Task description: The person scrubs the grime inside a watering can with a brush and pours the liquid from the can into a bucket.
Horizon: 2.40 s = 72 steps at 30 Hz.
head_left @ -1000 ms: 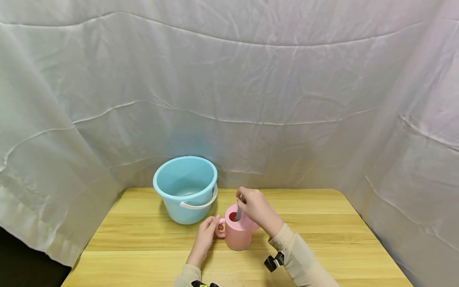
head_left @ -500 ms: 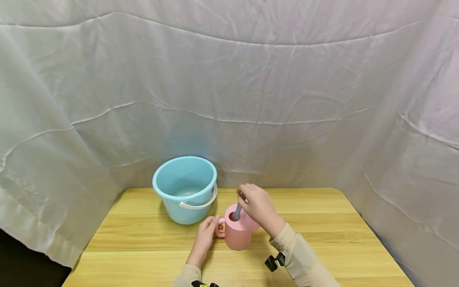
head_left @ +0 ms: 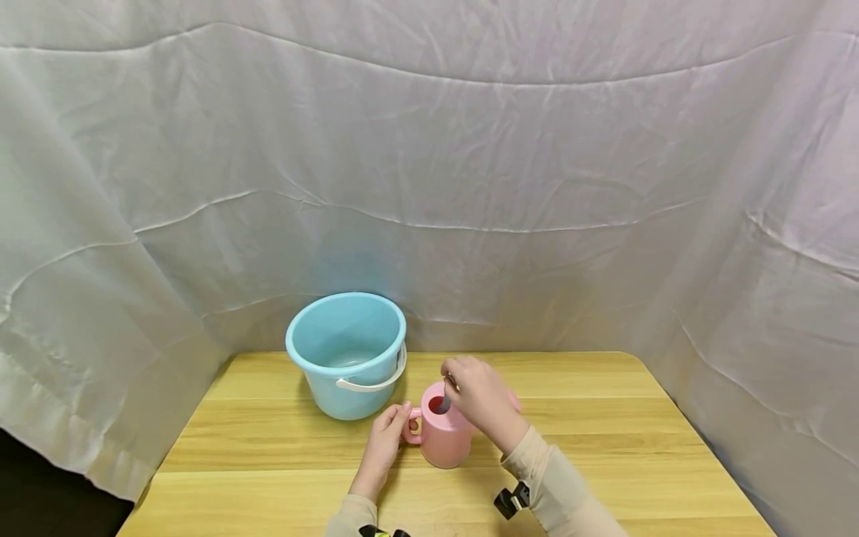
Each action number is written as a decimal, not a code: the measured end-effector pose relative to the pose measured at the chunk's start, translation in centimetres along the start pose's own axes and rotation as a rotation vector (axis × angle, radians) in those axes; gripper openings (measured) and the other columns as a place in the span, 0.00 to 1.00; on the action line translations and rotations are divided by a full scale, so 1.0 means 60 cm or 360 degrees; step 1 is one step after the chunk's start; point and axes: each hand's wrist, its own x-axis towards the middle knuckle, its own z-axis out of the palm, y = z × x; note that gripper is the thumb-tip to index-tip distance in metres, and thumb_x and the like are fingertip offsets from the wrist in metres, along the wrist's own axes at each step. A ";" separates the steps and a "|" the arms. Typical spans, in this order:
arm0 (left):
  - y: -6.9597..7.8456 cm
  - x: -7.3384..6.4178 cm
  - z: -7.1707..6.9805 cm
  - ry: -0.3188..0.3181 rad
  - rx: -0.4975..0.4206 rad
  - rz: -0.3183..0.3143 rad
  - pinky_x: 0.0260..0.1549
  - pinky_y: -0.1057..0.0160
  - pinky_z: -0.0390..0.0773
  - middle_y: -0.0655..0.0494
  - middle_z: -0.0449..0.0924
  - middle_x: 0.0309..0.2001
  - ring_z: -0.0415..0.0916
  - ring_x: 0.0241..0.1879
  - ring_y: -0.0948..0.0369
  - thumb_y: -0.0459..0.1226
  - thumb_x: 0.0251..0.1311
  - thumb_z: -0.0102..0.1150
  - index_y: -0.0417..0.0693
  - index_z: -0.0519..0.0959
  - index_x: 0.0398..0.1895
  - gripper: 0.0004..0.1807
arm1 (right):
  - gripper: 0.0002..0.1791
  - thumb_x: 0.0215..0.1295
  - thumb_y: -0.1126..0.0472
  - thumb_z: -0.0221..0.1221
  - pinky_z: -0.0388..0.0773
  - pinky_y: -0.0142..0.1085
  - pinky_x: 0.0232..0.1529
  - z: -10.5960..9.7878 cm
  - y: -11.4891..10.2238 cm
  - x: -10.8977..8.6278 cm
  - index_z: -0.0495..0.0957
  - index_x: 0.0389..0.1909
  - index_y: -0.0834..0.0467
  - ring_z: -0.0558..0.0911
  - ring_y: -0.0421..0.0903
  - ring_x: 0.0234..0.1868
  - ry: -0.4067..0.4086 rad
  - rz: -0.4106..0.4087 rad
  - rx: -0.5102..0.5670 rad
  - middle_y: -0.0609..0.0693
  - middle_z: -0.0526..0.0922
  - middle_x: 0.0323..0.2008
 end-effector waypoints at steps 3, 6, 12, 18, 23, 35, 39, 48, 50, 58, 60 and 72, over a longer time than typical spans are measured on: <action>0.000 0.000 0.000 0.0001 -0.0002 -0.0001 0.39 0.51 0.86 0.45 0.74 0.32 0.77 0.26 0.56 0.47 0.71 0.51 0.23 0.69 0.35 0.28 | 0.08 0.50 0.67 0.66 0.75 0.34 0.25 0.007 -0.002 -0.005 0.78 0.27 0.53 0.76 0.42 0.26 -0.0001 -0.0005 -0.0021 0.44 0.78 0.24; 0.001 -0.001 0.000 -0.0006 -0.0003 0.0008 0.39 0.51 0.86 0.44 0.74 0.32 0.77 0.26 0.56 0.47 0.71 0.50 0.22 0.69 0.35 0.28 | 0.07 0.49 0.67 0.66 0.74 0.34 0.24 0.013 -0.005 -0.009 0.78 0.26 0.53 0.76 0.42 0.25 -0.0014 0.0001 -0.0031 0.44 0.78 0.23; 0.000 0.000 -0.001 -0.0009 0.0003 0.0017 0.38 0.53 0.87 0.42 0.74 0.32 0.77 0.25 0.57 0.47 0.71 0.50 0.21 0.68 0.35 0.29 | 0.06 0.51 0.66 0.66 0.77 0.36 0.26 0.019 -0.009 -0.012 0.78 0.28 0.54 0.78 0.43 0.27 -0.0050 0.0053 -0.0008 0.45 0.79 0.26; -0.001 0.000 -0.001 -0.0003 0.0006 0.0021 0.38 0.52 0.87 0.42 0.74 0.31 0.77 0.25 0.57 0.47 0.71 0.50 0.21 0.69 0.35 0.29 | 0.06 0.52 0.66 0.66 0.76 0.36 0.26 0.022 -0.009 -0.013 0.78 0.28 0.54 0.78 0.43 0.27 -0.0079 0.0097 0.0005 0.45 0.80 0.27; -0.001 0.001 -0.001 -0.0001 0.0002 0.0018 0.39 0.50 0.86 0.42 0.74 0.31 0.77 0.24 0.57 0.47 0.72 0.49 0.21 0.69 0.35 0.28 | 0.07 0.52 0.66 0.67 0.76 0.35 0.25 0.019 -0.010 -0.013 0.79 0.29 0.55 0.77 0.42 0.28 -0.0135 0.0126 0.0060 0.46 0.79 0.28; 0.001 0.000 -0.001 -0.0008 0.0000 0.0010 0.38 0.50 0.87 0.44 0.74 0.31 0.77 0.24 0.58 0.47 0.72 0.50 0.21 0.69 0.35 0.29 | 0.12 0.49 0.66 0.71 0.78 0.35 0.29 0.000 -0.011 -0.017 0.81 0.34 0.59 0.77 0.44 0.31 -0.0240 0.0115 0.0194 0.49 0.79 0.30; 0.000 0.000 -0.001 -0.0004 -0.0002 0.0007 0.39 0.50 0.86 0.44 0.74 0.31 0.77 0.24 0.57 0.47 0.71 0.50 0.21 0.69 0.35 0.28 | 0.14 0.49 0.65 0.71 0.81 0.37 0.34 -0.005 -0.008 -0.019 0.80 0.37 0.61 0.78 0.45 0.34 -0.0296 0.0088 0.0230 0.51 0.81 0.33; -0.001 0.001 -0.002 0.0001 -0.0007 0.0006 0.39 0.50 0.86 0.45 0.74 0.31 0.78 0.25 0.56 0.47 0.71 0.51 0.23 0.70 0.36 0.28 | 0.14 0.52 0.63 0.71 0.82 0.35 0.33 -0.009 0.003 -0.020 0.78 0.37 0.61 0.80 0.45 0.33 -0.0353 -0.0005 0.0259 0.51 0.81 0.33; -0.001 0.000 -0.002 0.0003 -0.0007 0.0000 0.39 0.50 0.86 0.45 0.74 0.31 0.78 0.25 0.56 0.47 0.71 0.51 0.23 0.70 0.36 0.28 | 0.14 0.52 0.63 0.71 0.82 0.34 0.32 -0.010 0.003 -0.019 0.78 0.36 0.61 0.80 0.45 0.33 -0.0347 -0.0002 0.0271 0.51 0.81 0.32; 0.002 -0.001 -0.001 0.0000 -0.0006 0.0005 0.39 0.50 0.86 0.45 0.73 0.31 0.77 0.25 0.57 0.47 0.71 0.50 0.22 0.69 0.36 0.28 | 0.13 0.53 0.59 0.70 0.80 0.31 0.31 -0.016 0.003 -0.010 0.78 0.34 0.60 0.78 0.42 0.31 -0.0177 -0.0085 0.0200 0.49 0.79 0.30; 0.002 -0.001 -0.001 -0.0001 0.0000 0.0004 0.39 0.50 0.86 0.44 0.74 0.31 0.77 0.25 0.57 0.47 0.71 0.50 0.22 0.69 0.35 0.29 | 0.13 0.53 0.59 0.70 0.80 0.32 0.31 -0.017 0.005 -0.008 0.77 0.34 0.60 0.77 0.42 0.31 -0.0097 -0.0137 0.0175 0.49 0.79 0.30; 0.001 -0.001 -0.002 0.0002 -0.0012 0.0004 0.40 0.48 0.86 0.44 0.74 0.32 0.77 0.25 0.57 0.48 0.71 0.50 0.22 0.68 0.34 0.29 | 0.13 0.50 0.61 0.70 0.76 0.33 0.30 -0.021 0.012 -0.001 0.76 0.33 0.60 0.73 0.43 0.30 0.0227 -0.0341 0.0171 0.50 0.78 0.28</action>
